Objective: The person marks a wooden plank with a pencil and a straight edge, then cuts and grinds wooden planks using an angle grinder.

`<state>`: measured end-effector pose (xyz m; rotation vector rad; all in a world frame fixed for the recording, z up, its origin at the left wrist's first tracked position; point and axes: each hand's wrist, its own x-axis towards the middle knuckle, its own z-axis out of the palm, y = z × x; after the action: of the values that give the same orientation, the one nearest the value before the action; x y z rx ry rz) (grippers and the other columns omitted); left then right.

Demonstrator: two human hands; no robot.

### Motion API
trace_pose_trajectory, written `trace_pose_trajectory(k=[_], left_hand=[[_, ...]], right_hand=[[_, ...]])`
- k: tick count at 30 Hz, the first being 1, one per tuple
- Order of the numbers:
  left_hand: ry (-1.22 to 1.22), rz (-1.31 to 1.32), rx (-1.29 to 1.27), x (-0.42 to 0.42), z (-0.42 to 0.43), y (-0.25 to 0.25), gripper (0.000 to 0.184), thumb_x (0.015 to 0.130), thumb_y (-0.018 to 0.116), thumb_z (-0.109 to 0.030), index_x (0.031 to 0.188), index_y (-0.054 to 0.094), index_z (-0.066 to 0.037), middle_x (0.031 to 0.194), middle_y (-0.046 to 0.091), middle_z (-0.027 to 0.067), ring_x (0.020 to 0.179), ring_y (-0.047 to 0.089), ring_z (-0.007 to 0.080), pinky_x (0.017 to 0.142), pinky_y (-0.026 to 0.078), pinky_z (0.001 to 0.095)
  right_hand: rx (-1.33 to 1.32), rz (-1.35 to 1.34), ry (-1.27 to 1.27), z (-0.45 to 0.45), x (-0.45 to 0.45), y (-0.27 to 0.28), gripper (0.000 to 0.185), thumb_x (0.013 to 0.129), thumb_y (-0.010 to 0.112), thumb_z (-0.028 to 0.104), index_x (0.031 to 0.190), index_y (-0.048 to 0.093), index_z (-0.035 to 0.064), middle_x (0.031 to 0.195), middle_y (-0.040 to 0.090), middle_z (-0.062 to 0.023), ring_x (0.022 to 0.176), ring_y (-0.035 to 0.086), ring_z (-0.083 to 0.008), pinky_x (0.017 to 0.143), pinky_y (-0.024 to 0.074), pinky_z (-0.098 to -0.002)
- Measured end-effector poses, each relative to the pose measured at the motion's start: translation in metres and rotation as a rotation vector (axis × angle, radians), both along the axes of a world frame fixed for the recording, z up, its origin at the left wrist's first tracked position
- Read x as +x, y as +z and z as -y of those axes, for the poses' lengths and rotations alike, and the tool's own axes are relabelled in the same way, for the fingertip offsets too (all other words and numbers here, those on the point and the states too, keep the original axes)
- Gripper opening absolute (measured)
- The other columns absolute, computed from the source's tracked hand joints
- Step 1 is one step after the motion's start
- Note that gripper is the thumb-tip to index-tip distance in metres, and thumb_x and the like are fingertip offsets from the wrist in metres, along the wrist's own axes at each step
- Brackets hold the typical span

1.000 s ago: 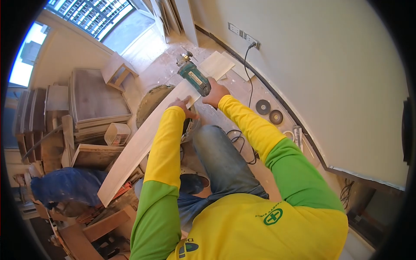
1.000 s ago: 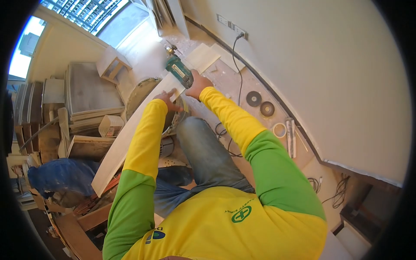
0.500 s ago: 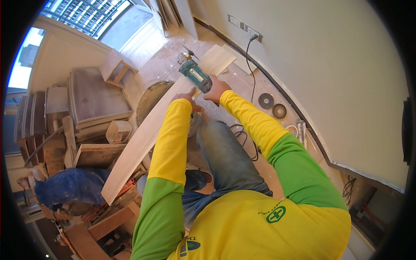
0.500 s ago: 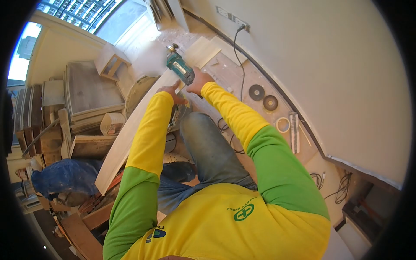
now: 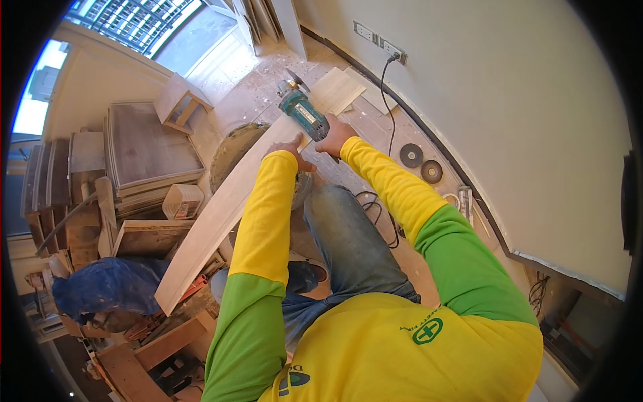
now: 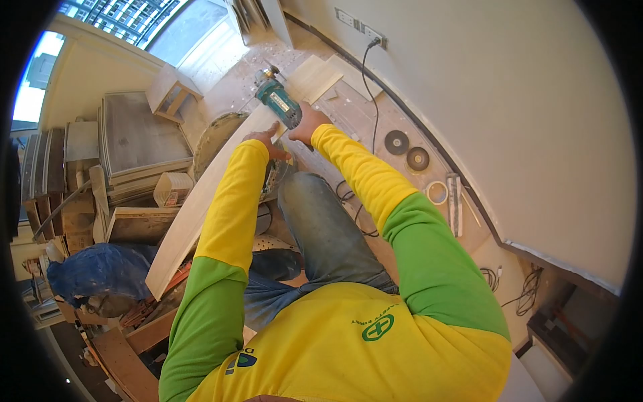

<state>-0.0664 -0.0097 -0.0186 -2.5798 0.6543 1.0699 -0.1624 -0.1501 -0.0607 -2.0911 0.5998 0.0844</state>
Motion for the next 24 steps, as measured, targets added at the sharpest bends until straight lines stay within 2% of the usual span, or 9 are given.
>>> trace_pose_trajectory(k=[10,18,24], left_hand=[[0.014,-0.017,-0.009,0.0045,-0.0019,-0.0065,0.119,0.065,0.086,-0.060,0.161,0.019,-0.036,0.158,0.038,0.0199,0.144,0.040,0.0361,0.117,0.036,0.0435],[-0.009,0.003,-0.021,0.0034,-0.0026,-0.0066,0.119,0.066,0.086,-0.059,0.161,0.020,-0.033,0.154,0.046,0.0146,0.142,0.044,0.0331,0.115,0.039,0.0436],[-0.012,0.001,-0.011,0.0031,-0.0016,-0.0062,0.119,0.066,0.086,-0.060,0.161,0.019,-0.033,0.155,0.044,0.0156,0.144,0.042,0.0338,0.116,0.038,0.0437]], right_hand=[[0.000,-0.055,0.030,0.0029,0.0042,-0.0022,0.085,0.063,0.081,0.036,0.136,0.047,0.0065,0.118,0.067,-0.0265,0.109,0.066,-0.0416,0.096,0.0527,-0.0434],[-0.019,-0.059,0.030,0.0033,0.0059,-0.0038,0.084,0.064,0.081,0.035,0.135,0.047,0.0062,0.119,0.067,-0.0266,0.110,0.066,-0.0419,0.096,0.0524,-0.0436],[-0.016,-0.071,0.038,0.0032,0.0061,-0.0021,0.084,0.064,0.080,0.036,0.135,0.047,0.0061,0.120,0.067,-0.0267,0.110,0.065,-0.0415,0.097,0.0523,-0.0435]])
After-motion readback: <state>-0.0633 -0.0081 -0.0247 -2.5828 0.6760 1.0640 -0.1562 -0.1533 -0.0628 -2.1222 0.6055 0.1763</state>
